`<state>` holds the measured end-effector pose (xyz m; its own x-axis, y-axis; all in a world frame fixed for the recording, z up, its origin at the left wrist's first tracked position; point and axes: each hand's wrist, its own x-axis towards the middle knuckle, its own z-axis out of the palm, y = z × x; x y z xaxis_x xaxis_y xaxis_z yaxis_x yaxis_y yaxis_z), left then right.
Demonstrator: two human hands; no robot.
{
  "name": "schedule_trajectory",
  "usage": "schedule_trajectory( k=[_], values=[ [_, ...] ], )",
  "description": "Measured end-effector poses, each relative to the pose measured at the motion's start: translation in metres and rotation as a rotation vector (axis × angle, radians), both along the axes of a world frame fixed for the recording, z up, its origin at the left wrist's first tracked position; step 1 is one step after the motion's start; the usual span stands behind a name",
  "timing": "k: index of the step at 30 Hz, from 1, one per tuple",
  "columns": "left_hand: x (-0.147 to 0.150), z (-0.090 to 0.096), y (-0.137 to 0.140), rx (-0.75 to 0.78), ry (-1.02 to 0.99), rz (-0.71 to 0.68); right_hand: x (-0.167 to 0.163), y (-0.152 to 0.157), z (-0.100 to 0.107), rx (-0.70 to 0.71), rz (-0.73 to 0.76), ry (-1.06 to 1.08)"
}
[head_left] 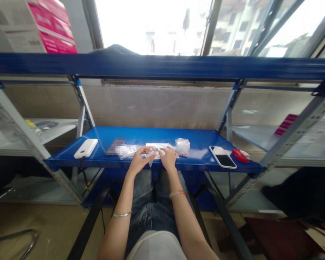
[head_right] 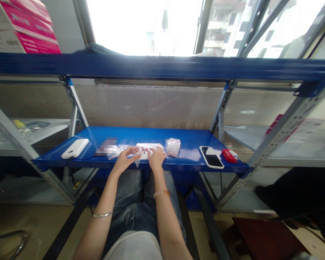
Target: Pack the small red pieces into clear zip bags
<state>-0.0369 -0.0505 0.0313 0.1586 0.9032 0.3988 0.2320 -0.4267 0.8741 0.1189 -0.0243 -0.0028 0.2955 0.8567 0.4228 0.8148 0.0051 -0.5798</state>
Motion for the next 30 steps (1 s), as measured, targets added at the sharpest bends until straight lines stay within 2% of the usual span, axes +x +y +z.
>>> schedule_trajectory(
  k=[5,10,15,17,22,30],
  values=[
    [-0.001,-0.006,0.005,-0.044,-0.087,0.007,-0.003,0.002,-0.008,-0.043,-0.003,-0.044],
    [-0.001,-0.01,0.008,-0.088,-0.151,-0.011,-0.001,0.002,-0.004,0.044,0.001,0.06],
    [-0.001,-0.012,0.01,-0.097,-0.122,-0.008,0.002,0.002,0.003,0.118,-0.014,0.095],
    [0.0,-0.013,0.011,-0.096,-0.117,-0.01,0.003,0.001,0.002,0.099,-0.005,0.064],
    [0.0,-0.014,0.014,-0.104,-0.112,-0.005,0.003,0.001,-0.005,-0.052,0.024,-0.052],
    [0.002,-0.012,0.012,-0.104,-0.119,-0.004,0.008,0.003,-0.007,-0.042,0.022,-0.008]
  ],
)
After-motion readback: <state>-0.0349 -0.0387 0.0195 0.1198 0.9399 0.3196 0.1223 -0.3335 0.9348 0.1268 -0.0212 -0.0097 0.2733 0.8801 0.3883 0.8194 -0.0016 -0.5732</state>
